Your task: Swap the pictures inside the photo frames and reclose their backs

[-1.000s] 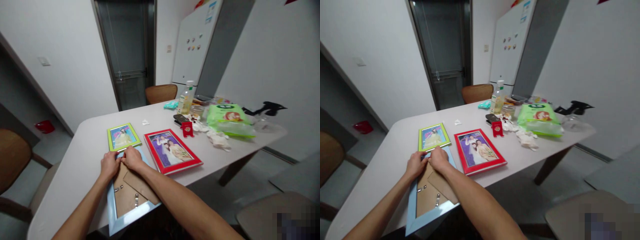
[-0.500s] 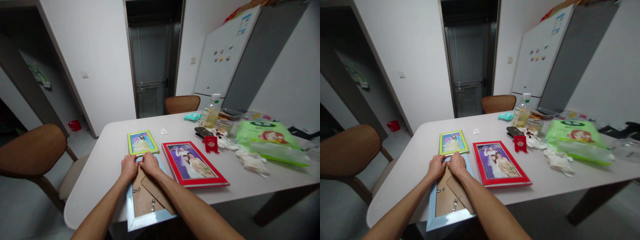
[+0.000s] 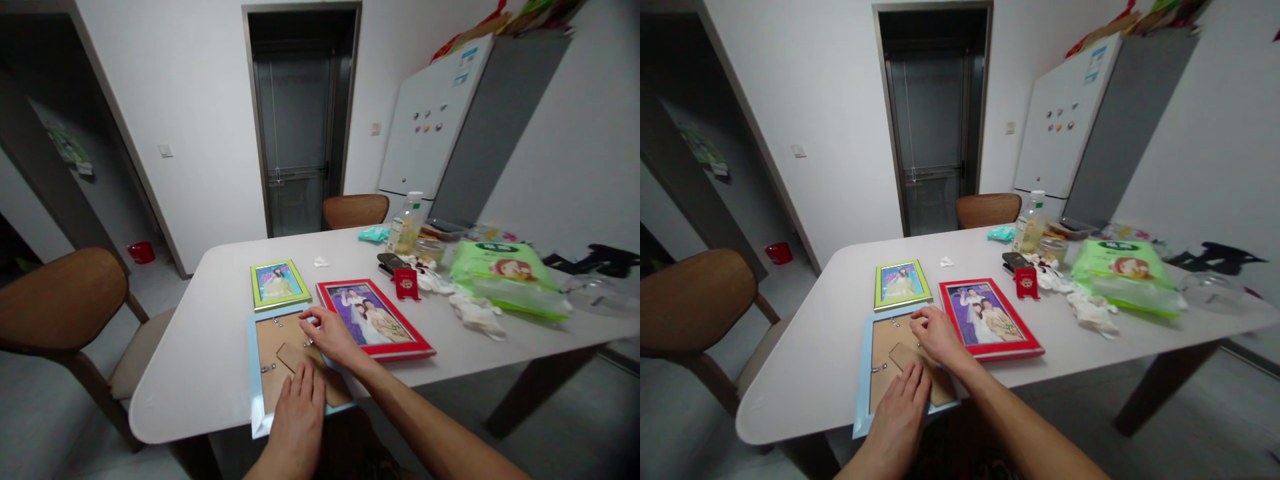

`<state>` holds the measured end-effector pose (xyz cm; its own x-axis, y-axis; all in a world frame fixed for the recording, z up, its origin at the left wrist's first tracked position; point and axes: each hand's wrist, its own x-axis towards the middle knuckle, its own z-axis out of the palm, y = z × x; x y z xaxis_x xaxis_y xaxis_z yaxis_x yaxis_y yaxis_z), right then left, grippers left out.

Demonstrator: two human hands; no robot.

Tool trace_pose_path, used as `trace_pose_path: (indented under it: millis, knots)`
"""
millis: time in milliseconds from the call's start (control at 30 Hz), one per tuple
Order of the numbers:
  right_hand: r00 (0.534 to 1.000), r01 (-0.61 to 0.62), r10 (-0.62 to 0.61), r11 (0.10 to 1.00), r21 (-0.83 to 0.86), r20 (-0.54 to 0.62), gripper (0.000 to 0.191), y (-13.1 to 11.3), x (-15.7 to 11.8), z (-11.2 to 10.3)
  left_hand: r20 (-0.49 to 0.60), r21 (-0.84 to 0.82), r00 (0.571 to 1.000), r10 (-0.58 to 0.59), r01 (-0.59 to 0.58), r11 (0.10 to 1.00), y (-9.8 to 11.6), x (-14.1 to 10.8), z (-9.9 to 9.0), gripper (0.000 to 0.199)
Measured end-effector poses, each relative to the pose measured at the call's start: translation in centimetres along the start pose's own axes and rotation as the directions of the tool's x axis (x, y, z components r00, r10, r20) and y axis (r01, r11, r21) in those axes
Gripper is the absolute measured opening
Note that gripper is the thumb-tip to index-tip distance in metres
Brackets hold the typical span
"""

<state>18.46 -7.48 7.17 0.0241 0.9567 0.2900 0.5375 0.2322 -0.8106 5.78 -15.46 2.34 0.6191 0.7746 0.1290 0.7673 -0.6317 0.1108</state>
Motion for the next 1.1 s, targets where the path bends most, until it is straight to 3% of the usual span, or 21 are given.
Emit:
trace_pose_path:
  millis: [100,167,200,267,333,367,400,467,533,567,633,767,833,900,1000,1100]
  knots:
    - [0.995,-0.059,0.070,0.985,0.161,-0.068,0.021,0.2,-1.0,-1.3,-0.174,0.039,0.983,0.057,-0.051,0.998,-1.8,0.0,-0.3,0.039]
    - [0.981,-0.087,0.137,0.944,0.317,-0.140,0.023,0.5,-1.7,-1.8,-0.361,-0.014,0.928,0.089,-0.101,0.995,-3.3,0.0,-2.1,0.040]
    - [0.972,-0.102,0.178,0.907,0.409,-0.151,0.024,0.5,-2.1,-1.8,-0.457,-0.071,0.887,0.060,-0.104,0.992,-3.8,-0.1,-3.4,0.040]
    - [0.961,-0.187,0.270,0.787,0.588,-0.056,0.026,0.3,-2.9,-1.1,-0.577,-0.261,0.808,-0.118,-0.045,0.964,-4.3,0.1,-6.1,0.039]
    - [0.925,-0.356,0.336,0.613,0.705,0.175,0.030,-0.3,-3.8,0.5,-0.613,-0.510,0.683,-0.397,0.042,0.859,-3.9,0.5,-8.6,0.036]
    - [0.892,-0.442,0.343,0.519,0.731,0.295,0.032,-0.8,-4.2,1.5,-0.588,-0.639,0.626,-0.513,0.030,0.769,-3.3,0.8,-9.5,0.036]
    - [0.864,-0.498,0.327,0.433,0.752,0.384,0.033,-1.4,-4.5,2.4,-0.545,-0.749,0.586,-0.600,-0.018,0.663,-2.7,1.1,-10.1,0.038]
    - [0.870,-0.477,0.288,0.279,0.834,0.401,0.034,-2.3,-4.7,3.5,-0.471,-0.871,0.566,-0.677,-0.178,0.457,-1.2,1.9,-10.8,0.043]
    - [0.920,-0.329,0.294,0.217,0.919,0.260,0.033,-2.6,-4.2,3.1,-0.434,-0.901,0.581,-0.689,-0.294,0.319,0.0,2.6,-10.9,0.050]
    - [0.936,-0.250,0.308,0.237,0.939,0.172,0.033,-2.4,-3.8,2.2,-0.416,-0.907,0.591,-0.691,-0.320,0.272,0.3,3.0,-10.8,0.055]
    - [0.949,-0.165,0.313,0.362,0.917,0.047,0.033,-1.1,-2.8,-0.6,-0.343,-0.933,0.643,-0.685,-0.320,0.168,0.5,3.8,-10.3,0.063]
    - [0.916,-0.304,0.400,0.645,0.702,0.029,0.030,3.1,-0.9,-8.0,-0.137,-0.980,0.839,-0.527,-0.193,-0.053,0.6,5.5,-7.8,0.060]
    - [0.898,-0.352,0.437,0.775,0.524,-0.042,0.025,5.2,-0.3,-10.9,-0.088,-0.986,0.902,-0.423,-0.140,-0.091,1.2,6.3,-5.7,0.061]
    - [0.896,-0.392,0.440,0.847,0.360,-0.060,0.022,7.1,0.0,-12.7,-0.089,-0.994,0.925,-0.368,-0.109,-0.032,2.0,7.0,-3.6,0.059]
    - [0.897,-0.427,0.439,0.890,0.162,-0.052,0.023,9.4,0.2,-13.8,-0.099,-0.981,0.935,-0.340,-0.034,0.193,3.0,7.5,-1.2,0.054]
    - [0.906,-0.419,0.420,0.908,0.031,-0.056,0.023,11.2,0.2,-14.1,-0.086,-0.912,0.935,-0.344,0.065,0.404,3.5,7.7,-0.1,0.053]
